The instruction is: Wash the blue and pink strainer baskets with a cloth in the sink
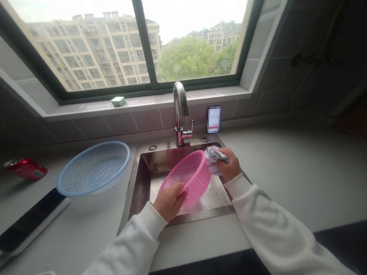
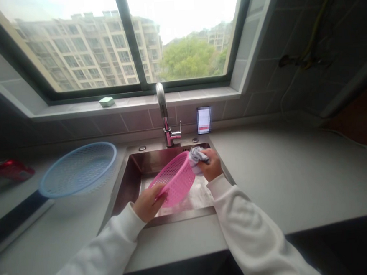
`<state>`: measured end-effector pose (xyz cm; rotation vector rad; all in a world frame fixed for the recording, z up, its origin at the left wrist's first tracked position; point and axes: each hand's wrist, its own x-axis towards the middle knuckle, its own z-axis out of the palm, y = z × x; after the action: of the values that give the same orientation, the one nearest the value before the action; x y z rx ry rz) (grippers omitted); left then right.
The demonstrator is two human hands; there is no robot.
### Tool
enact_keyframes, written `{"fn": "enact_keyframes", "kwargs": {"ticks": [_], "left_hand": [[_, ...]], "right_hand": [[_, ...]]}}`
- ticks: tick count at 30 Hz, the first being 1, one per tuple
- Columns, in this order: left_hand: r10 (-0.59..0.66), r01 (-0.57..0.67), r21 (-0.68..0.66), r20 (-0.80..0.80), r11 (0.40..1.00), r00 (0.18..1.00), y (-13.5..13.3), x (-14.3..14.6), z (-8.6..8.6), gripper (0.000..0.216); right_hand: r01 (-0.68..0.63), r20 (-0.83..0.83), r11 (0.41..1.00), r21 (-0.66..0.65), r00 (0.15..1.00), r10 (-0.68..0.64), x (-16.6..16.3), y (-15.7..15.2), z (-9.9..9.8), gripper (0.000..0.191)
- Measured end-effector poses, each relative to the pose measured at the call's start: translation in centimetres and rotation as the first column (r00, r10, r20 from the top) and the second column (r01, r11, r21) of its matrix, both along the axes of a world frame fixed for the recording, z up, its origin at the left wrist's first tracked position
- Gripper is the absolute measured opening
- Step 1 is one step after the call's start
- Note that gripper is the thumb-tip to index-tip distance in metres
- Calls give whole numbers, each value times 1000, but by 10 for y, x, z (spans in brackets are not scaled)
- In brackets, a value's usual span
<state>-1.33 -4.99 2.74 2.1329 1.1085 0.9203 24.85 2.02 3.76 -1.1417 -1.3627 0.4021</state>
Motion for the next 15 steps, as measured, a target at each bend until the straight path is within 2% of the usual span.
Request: {"fn": "enact_keyframes", "kwargs": {"ticks": [2, 3, 5, 6, 8, 11, 12, 13, 15], "left_hand": [[113, -104, -92, 92, 990, 989, 4, 7, 1, 13], [148, -135, -116, 118, 984, 982, 5, 10, 1, 13], [173, -154, -134, 150, 979, 973, 5, 13, 2, 13], [173, -152, -136, 164, 979, 971, 4, 13, 2, 14], [184, -157, -148, 196, 976, 963, 0, 10, 2, 17], [238, -196, -185, 241, 963, 941, -5, 5, 1, 27], [257, -211, -197, 253, 957, 933, -5, 5, 1, 29], [273, -222, -208, 264, 953, 925, -5, 6, 0, 30], [291, -233, -218, 286, 948, 913, -1, 8, -1, 27]], "right_hand": [[-89, 147, 994, 56, 986, 79, -18, -25, 8, 19], [-161, 318, 984, 75, 939, 130, -27, -36, 10, 18], [-289, 601, 951, 109, 781, 169, -40, -52, 13, 17], [-320, 676, 941, 108, 717, 167, -44, -54, 14, 17], [-262, 721, 958, 114, 685, 102, -41, -45, 15, 17], [-2, 655, 998, 62, 754, -39, -28, -20, 20, 28], [37, 639, 999, 40, 767, -54, -27, -16, 22, 29], [26, 636, 999, 30, 771, -39, -28, -16, 24, 26], [-114, 667, 993, 41, 743, 58, -38, -29, 25, 19]]}}
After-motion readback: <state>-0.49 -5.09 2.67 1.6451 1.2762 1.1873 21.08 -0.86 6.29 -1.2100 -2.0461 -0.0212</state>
